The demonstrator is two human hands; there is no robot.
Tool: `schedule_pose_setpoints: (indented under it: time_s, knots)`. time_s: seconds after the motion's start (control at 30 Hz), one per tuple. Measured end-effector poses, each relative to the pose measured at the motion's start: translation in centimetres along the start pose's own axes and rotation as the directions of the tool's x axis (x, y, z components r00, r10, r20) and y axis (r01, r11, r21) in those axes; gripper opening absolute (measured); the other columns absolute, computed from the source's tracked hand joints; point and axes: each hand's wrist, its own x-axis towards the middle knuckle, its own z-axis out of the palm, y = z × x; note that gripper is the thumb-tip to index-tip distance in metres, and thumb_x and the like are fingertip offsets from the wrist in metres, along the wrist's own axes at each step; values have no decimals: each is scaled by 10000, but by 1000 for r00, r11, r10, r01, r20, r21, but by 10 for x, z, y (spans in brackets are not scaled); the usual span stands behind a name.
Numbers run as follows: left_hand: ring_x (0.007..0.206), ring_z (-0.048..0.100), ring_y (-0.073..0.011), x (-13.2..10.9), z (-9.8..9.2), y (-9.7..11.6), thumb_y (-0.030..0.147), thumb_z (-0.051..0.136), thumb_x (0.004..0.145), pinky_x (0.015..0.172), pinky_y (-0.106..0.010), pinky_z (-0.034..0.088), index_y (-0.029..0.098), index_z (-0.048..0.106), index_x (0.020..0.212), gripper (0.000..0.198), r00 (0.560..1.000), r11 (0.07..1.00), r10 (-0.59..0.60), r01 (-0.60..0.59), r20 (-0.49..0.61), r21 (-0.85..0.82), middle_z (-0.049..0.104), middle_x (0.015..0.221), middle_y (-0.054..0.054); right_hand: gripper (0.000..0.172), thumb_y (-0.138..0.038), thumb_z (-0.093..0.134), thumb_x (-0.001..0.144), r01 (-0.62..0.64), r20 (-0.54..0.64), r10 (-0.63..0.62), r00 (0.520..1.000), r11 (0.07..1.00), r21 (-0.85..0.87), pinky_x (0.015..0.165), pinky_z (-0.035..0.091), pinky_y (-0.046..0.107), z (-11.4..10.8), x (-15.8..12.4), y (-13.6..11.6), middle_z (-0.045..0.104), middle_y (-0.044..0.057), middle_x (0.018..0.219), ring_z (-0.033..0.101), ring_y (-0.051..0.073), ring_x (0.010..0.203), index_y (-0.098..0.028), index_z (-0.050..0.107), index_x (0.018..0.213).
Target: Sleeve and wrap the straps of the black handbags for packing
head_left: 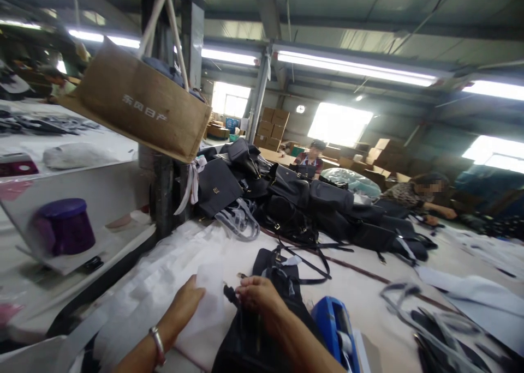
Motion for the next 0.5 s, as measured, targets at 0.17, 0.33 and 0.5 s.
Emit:
schedule_pose_setpoints:
  time_s: [0.17,0.33,0.5]
  knots:
    - [645,682,-223,-1,9,6,149,520,688,615,-305,524,145,681,885,254,993,998,-26,33,117,-52,739,708,-34,251,-340,650,773,99,-111,-154,982,913,-395,766,474,342,-3,-25,-11,673,76,880,649,246,866,-176,562,942]
    - [683,700,-249,-3,10,-6,212,543,741,617,-328,543,131,676,867,200,995,994,-59,67,84,-91,752,738,-60,576,-295,768,662,140,62,-140,988,653,-744,884,452,377,4,-46,-32,646,149,1125,619,313,1047,-140,564,1178]
    - [973,682,-268,-2,-31,-21,257,556,795,898,-379,518,172,631,1039,268,977,998,-12,-1,-211,-59,748,968,-69,718,-171,752,586,121,125,-49,991,732,-670,777,482,317,8,-51,-46,653,104,1040,633,258,952,-146,519,1265]
